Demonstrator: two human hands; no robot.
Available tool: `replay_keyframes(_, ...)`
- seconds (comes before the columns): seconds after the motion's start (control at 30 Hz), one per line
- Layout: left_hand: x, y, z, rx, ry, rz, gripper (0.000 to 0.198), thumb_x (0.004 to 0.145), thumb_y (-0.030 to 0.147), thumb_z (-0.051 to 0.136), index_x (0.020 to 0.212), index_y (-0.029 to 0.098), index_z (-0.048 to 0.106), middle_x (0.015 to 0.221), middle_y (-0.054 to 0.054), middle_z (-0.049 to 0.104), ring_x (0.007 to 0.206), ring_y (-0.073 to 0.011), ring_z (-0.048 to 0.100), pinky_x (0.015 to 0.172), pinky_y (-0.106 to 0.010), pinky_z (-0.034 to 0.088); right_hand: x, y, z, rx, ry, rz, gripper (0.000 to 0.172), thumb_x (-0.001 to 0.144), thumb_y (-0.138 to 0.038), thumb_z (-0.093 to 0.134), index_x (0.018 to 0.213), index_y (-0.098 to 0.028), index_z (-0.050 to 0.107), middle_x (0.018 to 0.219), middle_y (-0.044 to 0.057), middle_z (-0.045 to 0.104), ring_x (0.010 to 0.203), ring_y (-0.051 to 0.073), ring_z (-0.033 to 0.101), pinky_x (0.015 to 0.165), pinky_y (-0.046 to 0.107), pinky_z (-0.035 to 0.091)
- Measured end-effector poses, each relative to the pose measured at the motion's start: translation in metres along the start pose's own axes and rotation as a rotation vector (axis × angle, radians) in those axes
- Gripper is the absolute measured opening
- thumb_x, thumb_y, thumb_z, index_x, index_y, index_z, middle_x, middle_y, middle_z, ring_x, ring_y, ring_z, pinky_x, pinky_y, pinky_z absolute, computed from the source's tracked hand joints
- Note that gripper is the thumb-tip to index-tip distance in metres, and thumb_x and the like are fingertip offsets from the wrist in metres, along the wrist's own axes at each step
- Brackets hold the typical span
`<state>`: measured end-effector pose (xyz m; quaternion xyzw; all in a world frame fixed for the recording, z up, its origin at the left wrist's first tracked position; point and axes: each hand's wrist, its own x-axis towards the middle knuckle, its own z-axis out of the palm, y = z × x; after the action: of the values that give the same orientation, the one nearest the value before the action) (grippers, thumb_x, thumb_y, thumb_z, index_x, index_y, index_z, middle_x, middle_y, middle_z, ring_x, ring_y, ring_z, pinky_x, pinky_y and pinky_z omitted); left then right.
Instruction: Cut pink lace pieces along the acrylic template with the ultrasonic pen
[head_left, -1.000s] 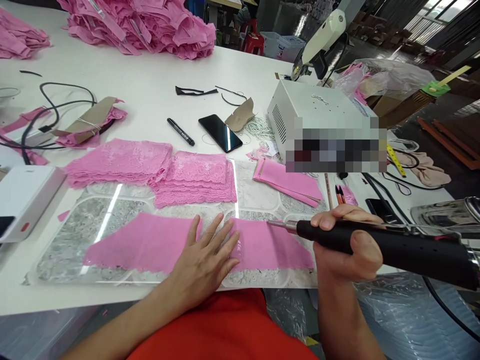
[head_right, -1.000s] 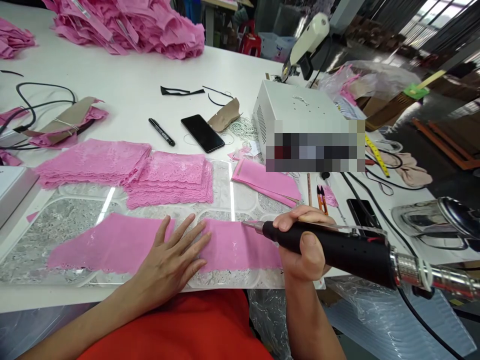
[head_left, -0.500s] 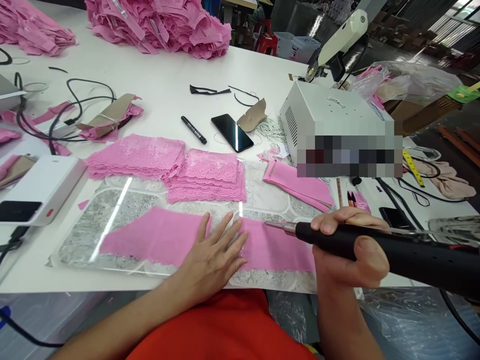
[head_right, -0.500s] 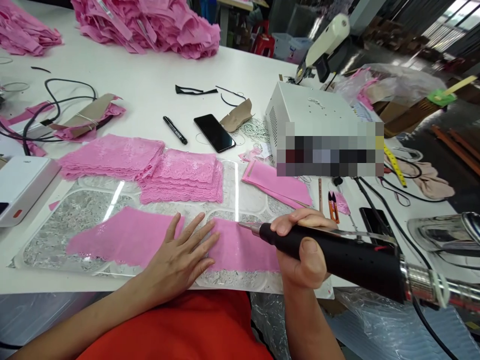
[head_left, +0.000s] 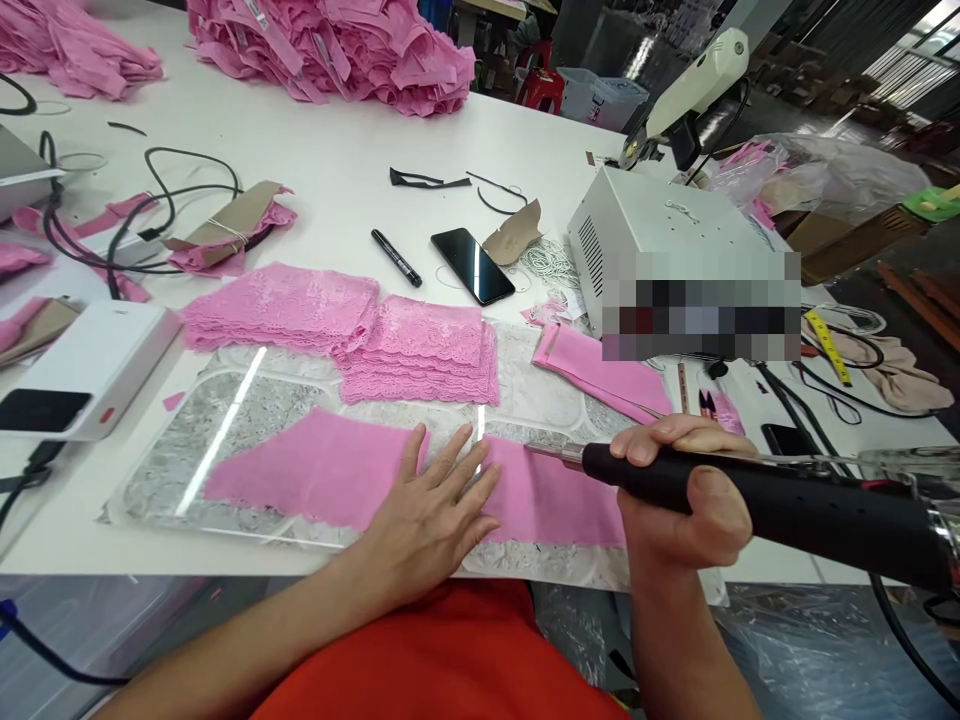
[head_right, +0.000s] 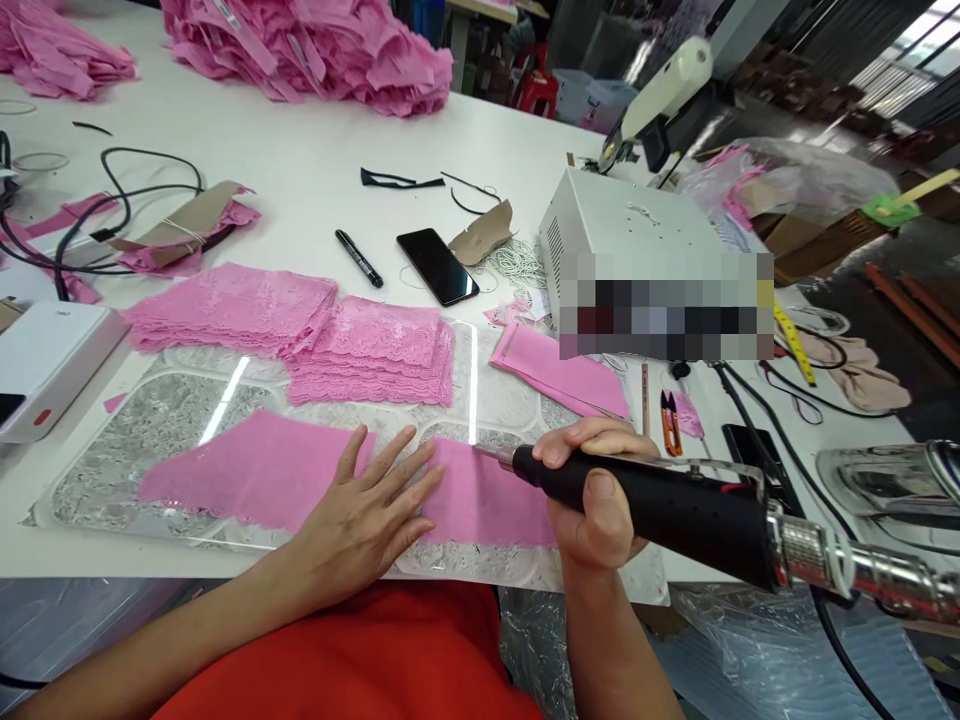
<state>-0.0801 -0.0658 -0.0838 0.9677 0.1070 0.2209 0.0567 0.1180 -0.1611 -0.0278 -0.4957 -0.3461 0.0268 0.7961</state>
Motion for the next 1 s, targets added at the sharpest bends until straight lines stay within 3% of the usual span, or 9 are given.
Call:
replay_keyframes(0.17,0.001,0.003,-0.007,-0.045,0.023,0.007,0.035,0.101,0.039,0.05,0.125,0.017,0.061,0.139,-0.008,0.06,0.138,-0.0281,0.046,0.125,-0.054,0.005,0.001,-0.002,0.0,0.015,0.029,0.002,0.014,0.066,-0.024,0.056,0.076,-0.018,0.063,0.074,0.0,0.057,0.049,0.011,0.052,0.045,0.03,0.049)
replay_keyframes(0.33,-0.01,0.003,-0.022,-0.193,0.039,0.192,0.025,0.098,0.027,0.057,0.116,0.012,0.065,0.128,-0.009,0.068,0.137,-0.0237,0.049,0.123,-0.043,0.029,-0.003,-0.011,0.006,0.054,0.036,0.051,0.014,0.066,-0.027,0.057,0.074,-0.017,0.063,0.072,0.0,0.054,0.047,0.01,0.051,0.042,0.03,0.047)
replay_keyframes(0.4,-0.017,0.001,-0.025,-0.226,0.045,0.21,0.023,0.097,0.026,0.058,0.115,0.012,0.065,0.124,-0.009,0.07,0.134,-0.0224,0.052,0.121,-0.041,0.033,-0.007,-0.013,0.011,0.078,0.006,0.096,0.013,0.067,-0.028,0.06,0.075,-0.018,0.063,0.072,0.0,0.055,0.047,0.01,0.05,0.043,0.029,0.048)
replay_keyframes(0.57,-0.027,-0.002,-0.023,-0.234,0.03,0.19,0.025,0.098,0.026,0.056,0.119,0.014,0.062,0.124,-0.009,0.07,0.131,-0.022,0.054,0.119,-0.043,0.035,-0.016,-0.01,0.021,0.107,-0.055,0.142,0.016,0.071,-0.033,0.066,0.078,-0.018,0.063,0.076,0.0,0.055,0.05,0.01,0.052,0.047,0.031,0.051)
replay_keyframes(1.0,-0.024,-0.004,-0.023,-0.242,-0.018,0.222,0.029,0.102,0.035,0.049,0.119,0.015,0.062,0.123,-0.005,0.07,0.129,-0.0246,0.055,0.118,-0.044,0.033,-0.019,-0.004,0.021,0.097,-0.099,0.137,0.012,0.075,-0.026,0.059,0.082,-0.019,0.064,0.079,0.001,0.054,0.051,0.011,0.053,0.049,0.034,0.052)
